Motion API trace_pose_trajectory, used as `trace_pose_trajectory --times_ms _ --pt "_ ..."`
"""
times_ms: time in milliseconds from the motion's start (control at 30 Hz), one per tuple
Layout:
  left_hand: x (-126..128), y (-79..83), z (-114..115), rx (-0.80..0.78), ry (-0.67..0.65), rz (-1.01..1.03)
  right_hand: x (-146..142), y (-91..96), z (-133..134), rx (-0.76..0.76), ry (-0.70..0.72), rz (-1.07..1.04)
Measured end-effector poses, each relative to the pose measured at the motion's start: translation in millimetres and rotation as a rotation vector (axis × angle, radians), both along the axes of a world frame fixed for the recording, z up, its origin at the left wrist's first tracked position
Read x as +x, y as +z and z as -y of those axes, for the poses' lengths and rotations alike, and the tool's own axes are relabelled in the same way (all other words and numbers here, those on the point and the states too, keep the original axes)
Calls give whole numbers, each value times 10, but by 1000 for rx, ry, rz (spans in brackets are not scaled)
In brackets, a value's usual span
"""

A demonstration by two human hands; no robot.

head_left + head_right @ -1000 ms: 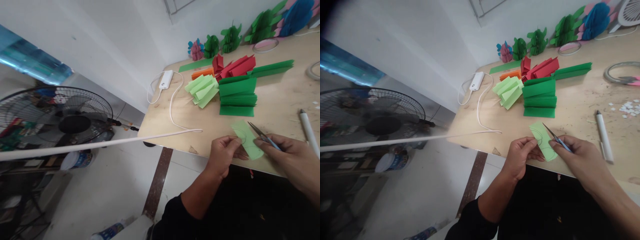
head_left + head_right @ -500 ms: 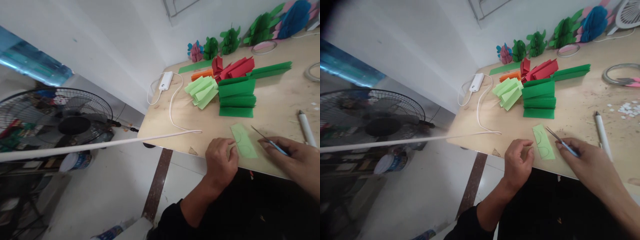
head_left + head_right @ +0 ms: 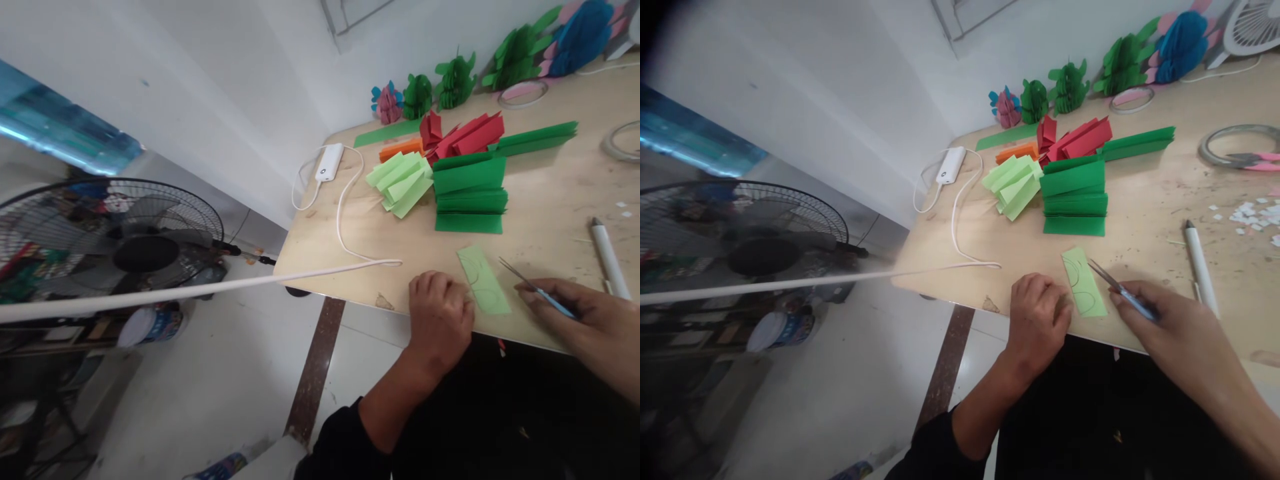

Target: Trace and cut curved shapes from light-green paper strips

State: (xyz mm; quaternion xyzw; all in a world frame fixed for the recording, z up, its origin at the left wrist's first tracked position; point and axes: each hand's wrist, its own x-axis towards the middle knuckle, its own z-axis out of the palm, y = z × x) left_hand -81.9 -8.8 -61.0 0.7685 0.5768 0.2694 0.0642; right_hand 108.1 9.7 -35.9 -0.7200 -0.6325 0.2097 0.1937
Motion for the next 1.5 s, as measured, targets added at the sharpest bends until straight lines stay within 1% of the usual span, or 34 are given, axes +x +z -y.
trace_pose_trajectory --times_ms 100,200,333,433,567,700,833,967,1033,1100,1200,1267,1333,1367,1400,1500 --pt "27 -1 -20 -6 17 -60 -71 23 -17 -38 32 -30" --pt "52 -3 -37 -11 27 -82 -127 -16 -27 -44 43 -9" --pt "77 -11 -44 -4 37 -79 -183 -76 -53 -44 61 34" --pt "89 -21 -43 3 42 -65 -215 -74 -87 -52 59 55" --pt "87 -26 -39 16 48 -46 -223 -11 -118 -76 28 28" --pt "71 -19 -15 -15 45 -6 -176 62 -122 -125 -27 -50" --pt "70 -16 89 -32 13 11 -96 104 -124 -163 -76 -123" --pt "136 -30 271 -56 -105 -95 -38 168 -125 -172 -132 -180" --pt "209 -40 349 -62 -172 -141 -25 218 -124 -178 -176 -206" --pt "306 -42 398 -39 -256 -140 -19 267 -123 -186 -216 -219" --pt "477 -6 406 -40 -352 -54 -6 315 -120 -168 -239 -212" --pt "586 44 377 -71 -402 9 11 328 -118 -163 -257 -202" --pt "662 103 334 -100 -495 49 35 329 -117 -170 -260 -196" --pt "679 130 312 -82 -590 77 47 328 -117 -169 -254 -194" --pt "679 153 293 -72 -651 103 59 325 -120 -162 -247 -192" --pt "573 194 259 -102 -661 199 79 304 -142 -162 -241 -188"
